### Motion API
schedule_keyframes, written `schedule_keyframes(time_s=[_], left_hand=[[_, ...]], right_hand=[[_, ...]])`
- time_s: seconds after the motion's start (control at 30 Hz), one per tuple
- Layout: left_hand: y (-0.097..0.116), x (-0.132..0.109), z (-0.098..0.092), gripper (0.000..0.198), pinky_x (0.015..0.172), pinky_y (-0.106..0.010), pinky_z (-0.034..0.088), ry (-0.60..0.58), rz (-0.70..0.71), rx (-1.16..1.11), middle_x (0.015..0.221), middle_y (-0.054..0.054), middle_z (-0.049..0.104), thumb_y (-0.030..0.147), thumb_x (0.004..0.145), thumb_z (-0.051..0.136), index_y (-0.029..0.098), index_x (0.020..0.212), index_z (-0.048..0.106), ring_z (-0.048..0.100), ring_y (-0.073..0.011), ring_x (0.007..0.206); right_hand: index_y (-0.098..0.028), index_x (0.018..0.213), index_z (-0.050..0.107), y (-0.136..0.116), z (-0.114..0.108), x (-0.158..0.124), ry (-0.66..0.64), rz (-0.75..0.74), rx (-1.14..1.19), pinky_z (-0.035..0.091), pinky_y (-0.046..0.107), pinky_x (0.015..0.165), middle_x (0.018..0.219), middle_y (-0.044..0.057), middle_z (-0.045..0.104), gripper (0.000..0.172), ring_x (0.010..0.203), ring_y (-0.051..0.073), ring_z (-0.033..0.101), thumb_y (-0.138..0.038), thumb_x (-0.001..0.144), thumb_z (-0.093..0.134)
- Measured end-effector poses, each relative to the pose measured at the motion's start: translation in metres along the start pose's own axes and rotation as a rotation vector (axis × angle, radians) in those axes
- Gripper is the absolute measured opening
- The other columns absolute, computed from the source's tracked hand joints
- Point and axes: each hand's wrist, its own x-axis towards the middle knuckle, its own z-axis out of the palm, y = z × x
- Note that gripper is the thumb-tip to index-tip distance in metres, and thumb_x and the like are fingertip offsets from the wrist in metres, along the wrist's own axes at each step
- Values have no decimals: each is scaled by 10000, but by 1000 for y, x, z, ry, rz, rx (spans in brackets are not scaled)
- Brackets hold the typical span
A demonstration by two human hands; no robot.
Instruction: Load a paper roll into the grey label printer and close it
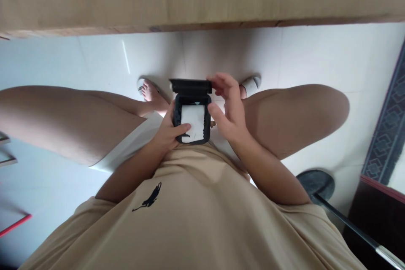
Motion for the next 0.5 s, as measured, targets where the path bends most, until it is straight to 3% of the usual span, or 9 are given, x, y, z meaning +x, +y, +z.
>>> schedule_keyframes(time_s=[0.1, 0.17, 0.33, 0.5], left_hand=[[0, 2, 0, 889, 775, -323, 586, 10, 24, -5, 1108, -26, 695, 335, 542, 991, 294, 1303, 534, 699, -215, 934], [2, 3, -1, 897, 790, -323, 593, -1, 47, -1, 1116, -18, 689, 317, 531, 995, 300, 1303, 536, 701, -214, 959], [8, 5, -3, 864, 744, -311, 621, -25, 37, -40, 1144, -27, 707, 375, 529, 1000, 308, 1268, 557, 733, -225, 955], [8, 5, -4, 681, 613, -235, 580, 54, 11, -52, 977, -13, 729, 464, 632, 957, 260, 1180, 608, 720, -156, 761]], right_hand=[[-322, 1481, 356, 2, 3, 0, 40, 136, 216, 516, 481, 1136, 1529, 120, 523, 520, 1389, 257, 577, -604, 1047, 317], [-288, 1415, 434, 2, 6, 1, -34, 213, 299, 503, 477, 1161, 1495, 109, 554, 550, 1344, 250, 598, -668, 1022, 373], [-245, 1457, 393, 1, 15, 4, -175, 285, 317, 583, 430, 1036, 1387, 115, 601, 773, 1141, 220, 647, -757, 906, 572], [-256, 1462, 348, 3, 19, 1, -245, 327, 349, 612, 386, 982, 1432, 127, 557, 801, 1137, 199, 642, -742, 887, 620]])
